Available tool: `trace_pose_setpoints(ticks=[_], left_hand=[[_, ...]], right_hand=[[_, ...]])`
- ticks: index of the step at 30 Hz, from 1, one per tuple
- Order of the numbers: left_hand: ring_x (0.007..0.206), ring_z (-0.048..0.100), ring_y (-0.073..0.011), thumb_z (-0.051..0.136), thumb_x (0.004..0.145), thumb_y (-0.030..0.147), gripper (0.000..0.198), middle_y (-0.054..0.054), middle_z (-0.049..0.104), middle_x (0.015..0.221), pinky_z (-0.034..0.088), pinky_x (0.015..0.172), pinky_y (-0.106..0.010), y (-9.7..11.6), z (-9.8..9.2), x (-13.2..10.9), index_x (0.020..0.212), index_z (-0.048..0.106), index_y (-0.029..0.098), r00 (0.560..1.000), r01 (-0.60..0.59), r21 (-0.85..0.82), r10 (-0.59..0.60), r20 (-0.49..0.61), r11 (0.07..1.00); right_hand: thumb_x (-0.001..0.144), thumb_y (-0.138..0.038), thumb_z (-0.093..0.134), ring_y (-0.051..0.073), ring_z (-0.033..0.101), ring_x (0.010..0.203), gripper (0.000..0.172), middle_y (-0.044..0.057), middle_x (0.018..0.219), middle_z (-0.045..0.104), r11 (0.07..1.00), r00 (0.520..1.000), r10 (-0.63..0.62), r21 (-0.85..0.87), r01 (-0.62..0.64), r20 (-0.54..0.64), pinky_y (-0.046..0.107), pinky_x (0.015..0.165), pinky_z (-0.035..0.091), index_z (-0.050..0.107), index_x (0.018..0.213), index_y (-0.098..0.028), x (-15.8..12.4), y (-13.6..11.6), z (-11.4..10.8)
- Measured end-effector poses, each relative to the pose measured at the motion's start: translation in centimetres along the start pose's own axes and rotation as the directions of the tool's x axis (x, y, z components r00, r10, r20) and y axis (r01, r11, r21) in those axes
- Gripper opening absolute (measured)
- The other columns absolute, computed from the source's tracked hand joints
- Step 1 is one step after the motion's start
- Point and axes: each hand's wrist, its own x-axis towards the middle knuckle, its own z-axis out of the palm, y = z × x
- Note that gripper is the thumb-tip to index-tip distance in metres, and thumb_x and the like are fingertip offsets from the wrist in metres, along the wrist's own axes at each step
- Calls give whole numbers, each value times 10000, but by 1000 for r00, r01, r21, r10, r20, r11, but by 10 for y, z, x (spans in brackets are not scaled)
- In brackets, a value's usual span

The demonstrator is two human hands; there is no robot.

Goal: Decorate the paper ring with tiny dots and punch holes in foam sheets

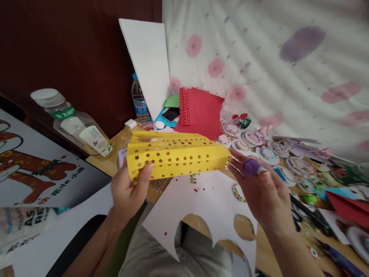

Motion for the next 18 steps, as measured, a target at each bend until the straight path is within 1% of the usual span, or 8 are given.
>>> trace_pose_setpoints(ticks=[2, 5, 7, 10, 12, 14, 16, 18], left_hand=[[918, 645, -212, 639, 852, 386, 165, 4, 695, 883, 499, 823, -286, 10, 1, 12, 932, 688, 251, 999, 38, -25, -39, -27, 999], [847, 655, -195, 620, 863, 422, 192, 16, 704, 866, 518, 684, -256, 30, 4, 31, 904, 686, 247, 995, 96, -188, -93, 22, 978], [853, 668, -203, 622, 861, 437, 203, 11, 713, 887, 536, 659, -256, 41, 5, 39, 906, 675, 246, 985, 171, -329, -149, 90, 929], [864, 695, -222, 662, 835, 421, 222, -2, 723, 959, 574, 661, -277, 48, 2, 40, 990, 653, 262, 942, 316, -467, -214, 259, 826], [923, 696, -237, 718, 795, 371, 353, -12, 709, 1078, 590, 698, -293, 48, -2, 36, 1121, 614, 287, 918, 355, -516, -186, 351, 780], [978, 684, -235, 770, 744, 284, 593, -13, 680, 1172, 589, 756, -292, 47, -6, 29, 1282, 524, 323, 918, 328, -532, -130, 376, 781], [977, 685, -221, 788, 711, 202, 805, -2, 667, 1207, 584, 779, -278, 49, -8, 21, 1399, 405, 368, 920, 301, -532, -93, 382, 791], [981, 685, -219, 787, 695, 160, 855, 7, 649, 1244, 586, 779, -270, 53, -8, 15, 1414, 390, 398, 910, 297, -536, -64, 410, 791]], right_hand=[[921, -413, 554, 238, 600, 1164, 208, 36, 1376, 559, 998, 997, -64, -15, 64, 40, 468, 1015, 470, 652, 1085, -332, 7, -16, 5], [877, -480, 602, 262, 587, 1176, 244, 37, 1368, 564, 981, 981, -182, -58, 186, 72, 459, 976, 501, 657, 1061, -330, 16, -40, 13], [850, -507, 629, 266, 550, 1228, 276, 56, 1284, 628, 964, 969, -234, -109, 241, 74, 423, 977, 508, 667, 1038, -308, 16, -51, 16], [876, -460, 615, 237, 537, 1251, 235, 56, 1198, 678, 966, 981, -191, -172, 195, 39, 352, 943, 534, 659, 1045, -302, 9, -58, 13], [905, -414, 587, 217, 571, 1211, 206, 52, 1175, 690, 970, 987, -161, -184, 159, 3, 324, 919, 548, 652, 1064, -303, 2, -57, 7], [915, -398, 573, 198, 598, 1174, 200, 51, 1162, 696, 971, 987, -160, -185, 153, -25, 292, 923, 546, 660, 1063, -293, -4, -55, 0], [920, -386, 569, 167, 609, 1156, 196, 41, 1166, 696, 974, 988, -149, -179, 141, -30, 237, 931, 532, 668, 1058, -286, -9, -53, -6], [926, -375, 565, 137, 610, 1152, 195, 27, 1180, 692, 978, 990, -136, -163, 130, -25, 184, 933, 515, 670, 1062, -283, -12, -53, -9]])
